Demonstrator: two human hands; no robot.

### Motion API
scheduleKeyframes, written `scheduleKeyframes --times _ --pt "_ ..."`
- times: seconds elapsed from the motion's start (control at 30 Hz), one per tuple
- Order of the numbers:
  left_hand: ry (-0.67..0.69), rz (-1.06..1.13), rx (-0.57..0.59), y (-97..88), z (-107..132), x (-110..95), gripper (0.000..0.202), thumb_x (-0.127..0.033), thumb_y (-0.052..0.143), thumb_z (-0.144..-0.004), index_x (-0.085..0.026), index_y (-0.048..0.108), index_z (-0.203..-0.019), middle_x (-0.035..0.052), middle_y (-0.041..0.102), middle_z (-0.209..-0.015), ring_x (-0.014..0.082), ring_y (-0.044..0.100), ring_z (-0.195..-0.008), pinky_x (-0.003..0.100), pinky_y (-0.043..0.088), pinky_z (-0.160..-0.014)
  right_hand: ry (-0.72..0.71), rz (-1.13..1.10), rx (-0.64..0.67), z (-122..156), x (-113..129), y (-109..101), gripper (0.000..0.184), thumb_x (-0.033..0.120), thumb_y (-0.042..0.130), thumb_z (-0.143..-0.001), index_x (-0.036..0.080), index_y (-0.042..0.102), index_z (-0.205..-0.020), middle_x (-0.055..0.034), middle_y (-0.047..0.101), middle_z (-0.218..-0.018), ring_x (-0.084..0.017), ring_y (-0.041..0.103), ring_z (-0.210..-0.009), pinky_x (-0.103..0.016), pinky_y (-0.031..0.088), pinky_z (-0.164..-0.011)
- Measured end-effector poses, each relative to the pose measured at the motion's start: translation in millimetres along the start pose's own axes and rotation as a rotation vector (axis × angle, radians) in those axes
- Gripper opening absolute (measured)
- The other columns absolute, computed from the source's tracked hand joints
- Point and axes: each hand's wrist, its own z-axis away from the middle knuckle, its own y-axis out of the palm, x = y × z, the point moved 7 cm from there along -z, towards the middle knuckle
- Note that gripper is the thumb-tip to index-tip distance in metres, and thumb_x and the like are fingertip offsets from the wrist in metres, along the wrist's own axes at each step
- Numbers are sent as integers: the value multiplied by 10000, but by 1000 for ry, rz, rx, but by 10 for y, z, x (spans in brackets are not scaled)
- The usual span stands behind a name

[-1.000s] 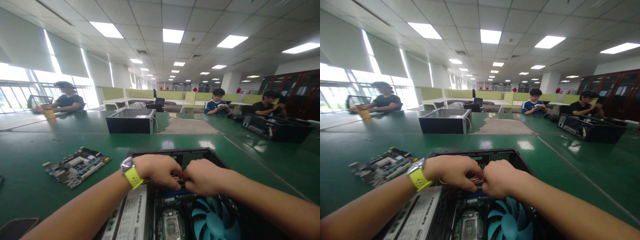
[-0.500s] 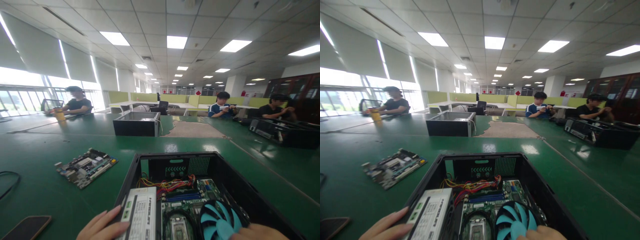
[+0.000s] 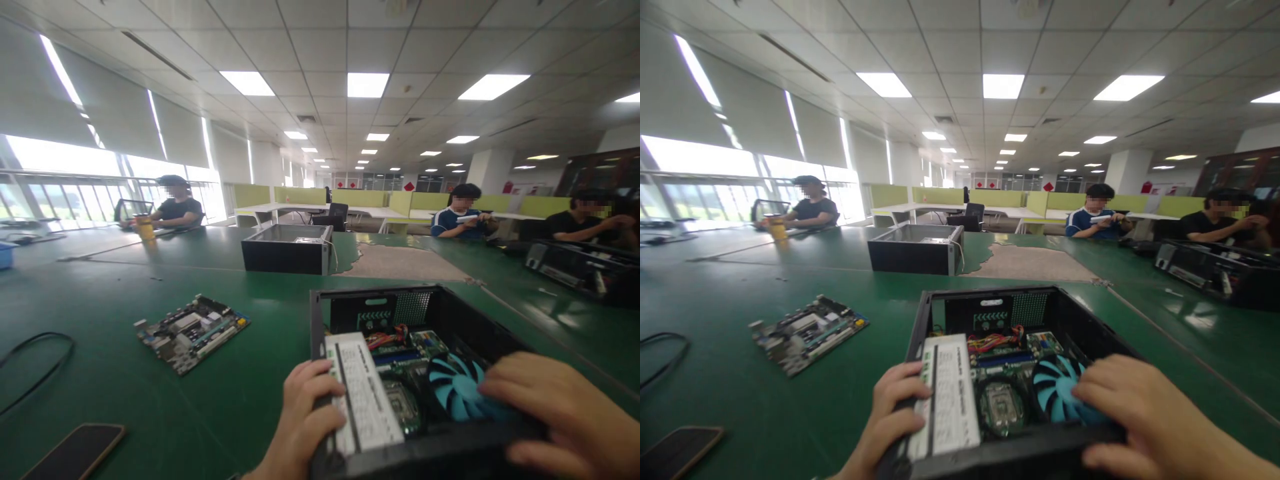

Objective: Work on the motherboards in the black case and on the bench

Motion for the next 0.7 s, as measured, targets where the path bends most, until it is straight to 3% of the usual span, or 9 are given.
scheduleKeyframes --times 0.1,0.2,0.27,0.33,0.37,0.43,0.5,0.6,0.7 --pt "-68 -83 107 731 -588 268 611 -414 610 -706 -255 371 -1245 129 478 -1326 345 313 -1344 586 236 -1090 163 133 -25 -97 -745 71 468 577 603 -763 276 645 -1118 -69 667 -1092 -248 625 -967 -376 495 -828" --pt "-454 -294 250 1585 -1113 600 844 -526 559 -759 -195 183 -1438 178 180 -1539 385 171 -1403 600 227 -1084 370 267 -204 -197 -1189 203 405 495 484 -848 186 650 -1049 -118 642 -1099 -280 595 -988 -438 473 -864" --pt "-707 -316 386 2085 -1248 729 940 -565 511 -784 -145 38 -1479 216 84 -1553 410 293 -1348 594 345 -1004 468 304 -320 -290 -1211 307 404 451 447 -868 142 628 -1055 -144 623 -1105 -287 576 -1005 -444 467 -874" --pt "-648 -280 542 2432 -1296 713 954 -647 440 -787 -126 48 -1484 204 96 -1556 385 293 -1355 570 360 -1004 492 291 -375 -413 -1073 401 393 420 452 -870 130 605 -1087 -149 606 -1137 -280 559 -1043 -428 461 -892" --pt "-563 -298 596 2489 -1272 718 936 -674 417 -784 -154 78 -1486 170 112 -1562 356 265 -1374 550 336 -1033 461 276 -357 -487 -967 453 383 409 466 -867 136 601 -1099 -143 598 -1162 -275 547 -1070 -419 453 -908" --pt "-425 -396 648 2355 -1117 862 862 -681 423 -781 -244 161 -1476 88 156 -1568 298 204 -1406 501 257 -1098 356 257 -266 -616 -752 564 361 393 493 -858 162 605 -1112 -124 582 -1217 -267 523 -1125 -412 428 -951" --pt "-457 -504 665 1950 -859 1225 779 -635 469 -783 -294 253 -1449 63 230 -1550 291 219 -1400 479 215 -1113 264 272 -162 -679 -616 673 359 380 497 -859 179 610 -1134 -111 562 -1271 -267 493 -1178 -418 395 -992" --pt "-657 -659 647 1040 -469 1901 699 -575 416 -826 -203 349 -1415 161 316 -1497 371 265 -1360 573 208 -1064 213 342 -36 -698 -636 855 409 374 459 -881 173 586 -1214 -112 499 -1371 -277 408 -1282 -447 315 -1062" --pt "-821 -808 600 71 -155 2432 725 -604 359 -819 -145 410 -1378 224 339 -1461 448 260 -1325 669 168 -1009 172 391 84 -730 -793 1084 503 428 469 -866 172 534 -1294 -107 406 -1458 -284 290 -1370 -471 202 -1123"
